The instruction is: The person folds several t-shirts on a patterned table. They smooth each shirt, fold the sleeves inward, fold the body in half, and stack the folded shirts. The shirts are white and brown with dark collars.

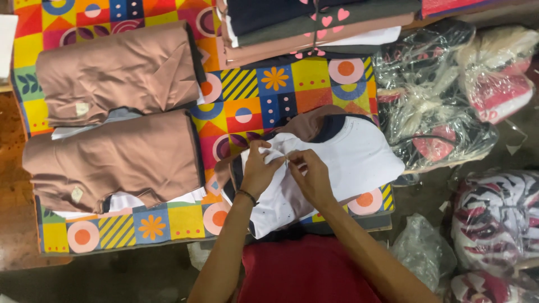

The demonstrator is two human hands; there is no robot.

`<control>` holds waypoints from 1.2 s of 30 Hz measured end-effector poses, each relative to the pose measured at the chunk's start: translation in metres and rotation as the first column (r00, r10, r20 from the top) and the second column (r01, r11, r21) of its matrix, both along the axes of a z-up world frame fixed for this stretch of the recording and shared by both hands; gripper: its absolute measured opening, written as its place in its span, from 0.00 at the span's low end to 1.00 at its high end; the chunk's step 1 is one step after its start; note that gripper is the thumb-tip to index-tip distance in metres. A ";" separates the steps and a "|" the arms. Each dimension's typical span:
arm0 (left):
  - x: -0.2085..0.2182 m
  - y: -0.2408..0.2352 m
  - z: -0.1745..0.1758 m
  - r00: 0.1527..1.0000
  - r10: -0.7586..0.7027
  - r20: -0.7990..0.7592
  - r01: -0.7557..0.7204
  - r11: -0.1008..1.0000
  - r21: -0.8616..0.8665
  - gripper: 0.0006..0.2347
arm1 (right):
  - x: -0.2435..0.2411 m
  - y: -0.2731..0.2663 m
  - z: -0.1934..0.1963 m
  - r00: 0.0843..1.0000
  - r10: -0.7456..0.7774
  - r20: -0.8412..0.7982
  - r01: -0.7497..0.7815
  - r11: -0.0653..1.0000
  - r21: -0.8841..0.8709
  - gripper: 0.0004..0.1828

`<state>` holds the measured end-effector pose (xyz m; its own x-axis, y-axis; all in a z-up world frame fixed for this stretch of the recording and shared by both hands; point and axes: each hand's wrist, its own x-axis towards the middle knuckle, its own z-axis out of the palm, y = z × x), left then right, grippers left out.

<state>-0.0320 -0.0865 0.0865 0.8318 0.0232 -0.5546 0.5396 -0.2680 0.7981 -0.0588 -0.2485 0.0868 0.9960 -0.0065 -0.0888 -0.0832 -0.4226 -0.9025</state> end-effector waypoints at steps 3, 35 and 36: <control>-0.004 0.000 -0.002 0.991 0.125 0.057 -0.107 0.964 -0.244 0.19 | -0.003 -0.002 0.001 0.999 -0.024 0.039 0.022 0.998 0.051 0.08; -0.018 -0.009 0.021 0.973 0.172 0.157 -0.140 0.971 -0.194 0.18 | -0.001 0.012 0.036 0.979 -0.190 -0.080 0.203 0.950 0.236 0.19; -0.018 -0.011 0.026 0.973 0.156 0.172 -0.130 0.980 -0.153 0.18 | 0.000 0.012 0.038 0.982 -0.182 -0.057 0.189 0.963 0.189 0.18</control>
<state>-0.0500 -0.0971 0.1127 0.9127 0.0817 -0.4004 0.4063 -0.0773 0.9105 -0.0589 -0.2364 0.1243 0.9747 -0.1698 -0.1453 -0.1804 -0.2146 -0.9599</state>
